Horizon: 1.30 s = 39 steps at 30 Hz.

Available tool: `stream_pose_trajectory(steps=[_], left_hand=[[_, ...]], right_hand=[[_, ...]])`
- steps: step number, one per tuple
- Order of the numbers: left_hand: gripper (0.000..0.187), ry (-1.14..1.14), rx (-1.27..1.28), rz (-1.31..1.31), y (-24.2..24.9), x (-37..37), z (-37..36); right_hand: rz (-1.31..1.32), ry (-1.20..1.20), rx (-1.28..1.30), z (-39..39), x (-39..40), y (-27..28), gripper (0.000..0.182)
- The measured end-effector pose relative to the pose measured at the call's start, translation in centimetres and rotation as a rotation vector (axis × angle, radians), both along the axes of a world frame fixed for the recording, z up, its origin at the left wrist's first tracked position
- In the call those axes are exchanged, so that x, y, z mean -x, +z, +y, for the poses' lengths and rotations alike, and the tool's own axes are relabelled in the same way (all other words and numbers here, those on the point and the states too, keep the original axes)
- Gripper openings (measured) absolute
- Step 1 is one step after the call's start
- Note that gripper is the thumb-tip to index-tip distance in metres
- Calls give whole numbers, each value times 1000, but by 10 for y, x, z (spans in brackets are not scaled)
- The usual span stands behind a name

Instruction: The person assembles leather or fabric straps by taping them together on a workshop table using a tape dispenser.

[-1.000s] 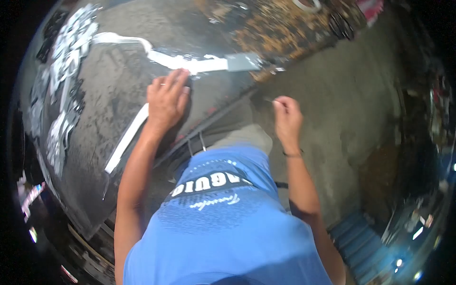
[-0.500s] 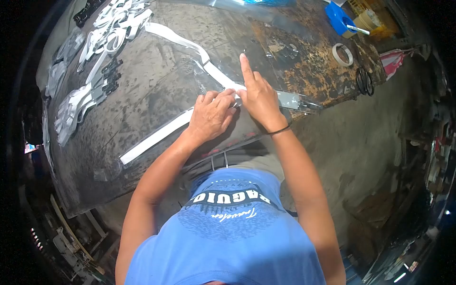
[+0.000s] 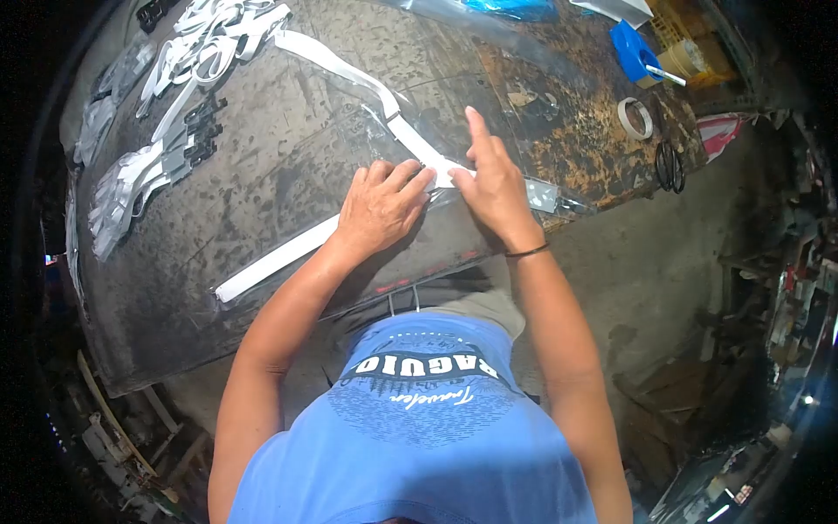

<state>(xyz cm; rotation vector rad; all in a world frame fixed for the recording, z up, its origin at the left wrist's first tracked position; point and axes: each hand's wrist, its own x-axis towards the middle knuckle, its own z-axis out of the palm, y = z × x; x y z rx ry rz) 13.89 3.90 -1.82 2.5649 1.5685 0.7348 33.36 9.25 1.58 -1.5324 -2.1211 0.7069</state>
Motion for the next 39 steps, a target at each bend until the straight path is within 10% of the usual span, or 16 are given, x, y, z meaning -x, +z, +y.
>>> stream_pose_trajectory(steps=[3,9,39], left_hand=[[42,9,4,1,1,0,0],[41,5,40,-18,2,2,-1],[45,-7,112,-83,-1,6,1]], right_hand=[[211,13,-100,24,-12,11,26],[50,375,495,63,-11,41,11],[-189,575,374,78,18,9,20]])
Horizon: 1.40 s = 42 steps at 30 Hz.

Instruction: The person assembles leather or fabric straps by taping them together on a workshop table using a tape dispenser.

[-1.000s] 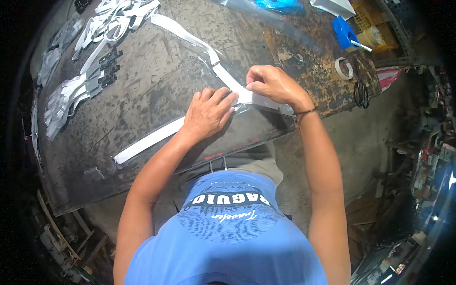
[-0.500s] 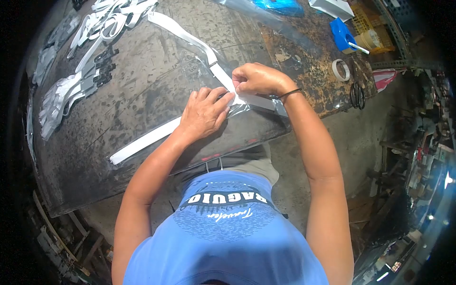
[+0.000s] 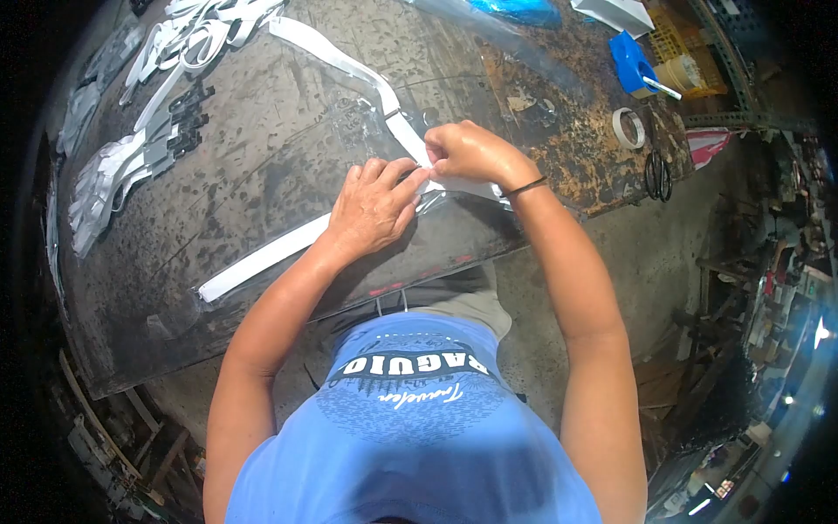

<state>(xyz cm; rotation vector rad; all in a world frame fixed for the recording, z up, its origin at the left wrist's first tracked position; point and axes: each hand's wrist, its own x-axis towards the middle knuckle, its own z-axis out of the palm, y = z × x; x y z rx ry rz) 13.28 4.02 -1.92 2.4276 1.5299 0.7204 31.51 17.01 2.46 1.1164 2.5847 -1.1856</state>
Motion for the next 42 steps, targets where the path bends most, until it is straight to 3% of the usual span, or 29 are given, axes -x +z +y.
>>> stream_pose_trajectory(steps=[3,5,8,9,11,13,14,16,19,20,23,25,28,31,32,34,37,40,42], left_hand=[[46,1,16,-9,2,0,-1],[46,-4,22,-16,3,0,0],[45,-14,-2,-19,3,2,1],[44,-21,31,-29,4,2,1],[44,-27,66,-34,5,6,2],[45,-46,209,-278,5,10,11],[45,-51,211,-274,15,7,19],[55,47,-78,-276,42,-11,35],[67,15,-171,-106,49,-54,53],[77,-41,-45,-27,25,-63,60],[76,-65,168,225,-3,-72,64],[75,-99,145,227,-10,-69,65],[69,-108,211,15,-8,-57,79],[62,27,-4,-105,19,0,117],[59,68,-110,38,26,27,130],[58,113,-110,375,18,80,157],[75,70,-27,664,30,127,173],[84,52,17,833,36,149,191],[77,71,70,862,29,157,205]], right_hand=[[-40,9,-111,-5,-2,-11,27],[-35,-129,-232,-7,-7,-10,35],[28,-226,-159,-3,-20,4,40],[37,-336,-16,-2,-27,14,36],[246,-534,-25,-7,-52,16,28],[231,-588,-70,-17,-78,24,28],[211,-640,-117,-26,-87,27,29],[243,-667,-132,-48,-91,30,27],[291,-675,-182,-72,-98,30,26],[337,-707,-193,-78,-98,30,27],[394,-779,-173,-85,-102,32,32],[399,-774,-219,-91,-107,31,28],[395,-780,-208,-86,-112,22,24],[341,-730,-240,-83,-100,20,21],[346,-731,-236,-82,-96,17,21],[265,-505,-436,-75,-88,11,22],[225,-425,-533,-72,-69,-1,23],[138,-408,-583,-73,-51,-12,32],[69,-416,-600,-78,-43,-13,40]])
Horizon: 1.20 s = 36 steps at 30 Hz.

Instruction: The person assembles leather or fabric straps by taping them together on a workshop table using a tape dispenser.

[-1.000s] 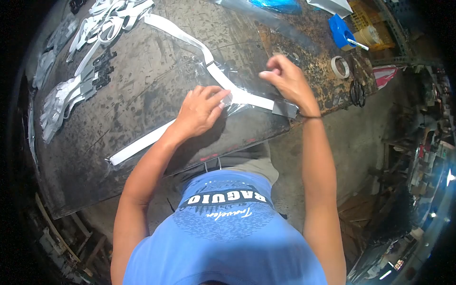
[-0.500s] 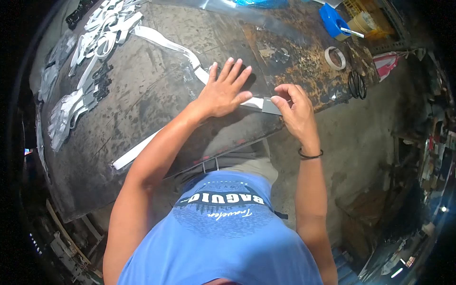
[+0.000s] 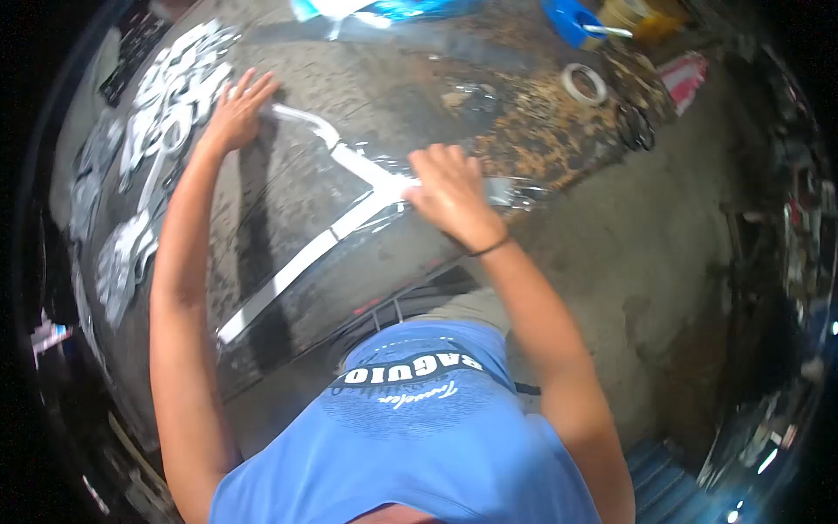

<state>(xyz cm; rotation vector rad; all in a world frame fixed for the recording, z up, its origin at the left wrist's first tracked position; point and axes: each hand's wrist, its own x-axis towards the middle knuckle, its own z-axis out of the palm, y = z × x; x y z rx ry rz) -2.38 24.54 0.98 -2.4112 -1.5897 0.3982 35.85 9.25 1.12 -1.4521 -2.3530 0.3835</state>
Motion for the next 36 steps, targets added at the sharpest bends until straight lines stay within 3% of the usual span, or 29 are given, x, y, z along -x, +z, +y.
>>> stream_pose_trajectory(steps=[2,5,7,12,14,17,19,22,24,27,32,36], left_hand=[[58,88,143,-16,6,-3,9],[36,-22,155,-34,13,3,19],[36,36,316,21,33,-3,20],[20,-97,326,-125,65,13,-22],[26,27,483,-111,94,10,-60],[21,138,519,-195,110,13,-137],[31,307,660,-267,102,17,-181],[37,380,605,-554,58,32,-256],[47,464,513,-500,52,25,-288],[53,574,416,-587,43,32,-322],[42,563,356,-473,31,44,-352],[31,460,302,-533,27,53,-344]], right_hand=[[-38,-46,21,-2,11,0,42],[-34,-45,47,1,10,-1,42],[-36,-56,109,4,9,-2,43],[-79,-56,149,8,10,-2,35],[-87,-32,160,10,9,-2,33],[-96,-5,155,10,12,0,30],[-109,-1,294,10,14,10,26],[-62,23,269,9,9,6,28],[21,31,261,6,10,7,27],[14,98,171,5,9,5,22],[-18,171,154,7,11,9,20],[51,206,90,8,13,6,20]])
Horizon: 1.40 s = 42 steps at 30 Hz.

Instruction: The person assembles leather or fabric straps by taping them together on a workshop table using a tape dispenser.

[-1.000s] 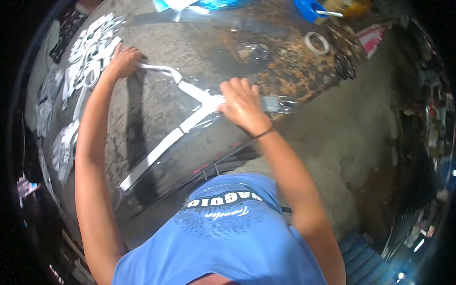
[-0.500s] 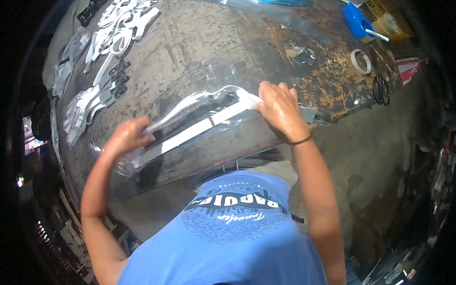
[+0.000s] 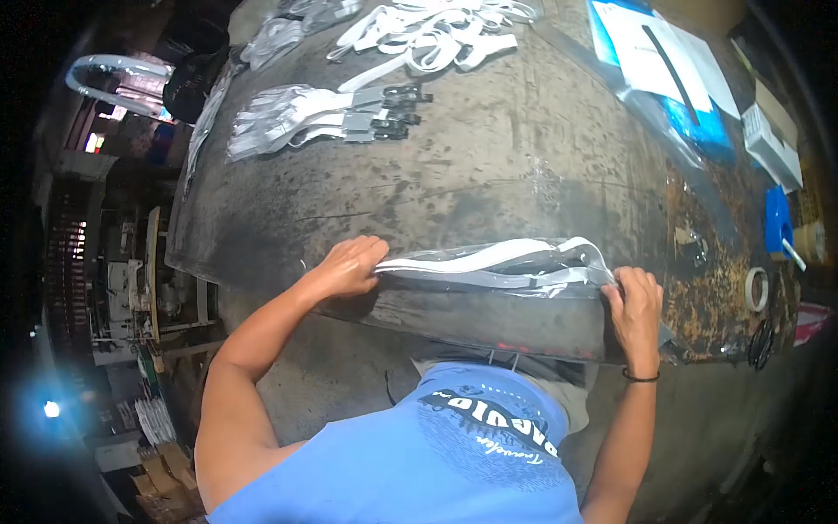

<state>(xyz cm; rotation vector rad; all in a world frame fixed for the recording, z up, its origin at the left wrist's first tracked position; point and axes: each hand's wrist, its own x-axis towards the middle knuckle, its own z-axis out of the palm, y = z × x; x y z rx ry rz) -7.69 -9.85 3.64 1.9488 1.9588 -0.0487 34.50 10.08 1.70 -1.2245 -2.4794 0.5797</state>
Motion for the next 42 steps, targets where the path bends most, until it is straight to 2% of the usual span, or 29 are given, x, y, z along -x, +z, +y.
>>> stream_pose_trajectory(steps=[1,2,3,6,8,11,13,15,16,17,18,20,21,23,25,26,28,29,30,31,33,34,35,36,37,38,39,41,42], left_hand=[[29,-9,-6,-16,0,5,7],[31,-74,-198,-31,-3,14,16],[36,-79,-262,41,-8,26,28],[41,-108,-422,217,-2,50,59],[46,-114,-416,366,1,59,67],[48,-147,-346,370,-14,70,51],[47,-110,-40,102,-16,85,49],[62,-100,187,-128,12,95,58],[73,-51,251,-131,25,92,64],[71,-69,243,-182,36,87,72],[69,-37,186,-167,51,65,80],[58,28,-48,-219,43,28,87],[58,-5,-46,-253,33,16,88],[54,-68,-245,-128,11,7,84],[55,60,-229,-114,-16,29,66],[57,72,-228,-95,-10,32,58],[59,-2,-277,-71,-53,82,40],[57,-2,-186,-87,-45,90,34],[53,-30,-226,-104,-57,110,31],[59,-3,-219,-78,-88,151,33],[60,-111,-38,121,-44,128,46],[60,-125,-51,127,-25,124,52],[63,-85,97,58,-8,118,58],[65,-52,244,6,1,100,67],[59,-122,121,20,9,109,77],[59,-139,115,20,6,125,98],[58,-207,-37,53,0,147,125],[60,-321,-330,128,-8,192,166],[60,-295,-309,159,-2,186,178]], right_hand=[[20,1,-35,2,2,1,21],[15,14,-87,6,5,5,24],[23,21,-97,10,10,10,24],[66,53,-371,24,32,18,25],[88,93,-469,28,41,18,24],[132,188,-649,24,48,-3,18],[145,236,-721,17,46,-28,18],[144,263,-639,5,42,-31,22],[118,236,-606,-2,41,-28,22],[71,228,-483,-10,38,-20,23],[37,195,-463,-18,39,-15,17],[-60,160,-320,-33,28,-18,30],[-98,156,-307,-40,24,-14,39],[-69,128,-253,-49,19,8,47],[-40,73,-282,-44,0,4,54],[2,50,-267,-39,-6,3,54],[-82,-7,-318,-24,-20,-10,53],[-152,-28,-316,-26,-19,-7,51],[-184,-17,-304,-17,-16,-12,51],[-227,-37,-346,-12,-14,-24,49],[-131,-68,-470,-7,-15,-42,48],[-137,-72,-414,-9,-11,-36,47],[-142,-71,-354,-11,-7,-32,46],[-102,-103,-417,-15,-21,-46,44],[-104,-121,-420,-19,-18,-44,44],[-108,-146,-426,-22,-16,-42,43],[-103,-169,-428,-25,-17,-42,43],[-112,-233,-497,-33,-24,-38,29],[-134,-253,-475,-38,-25,-36,24]])
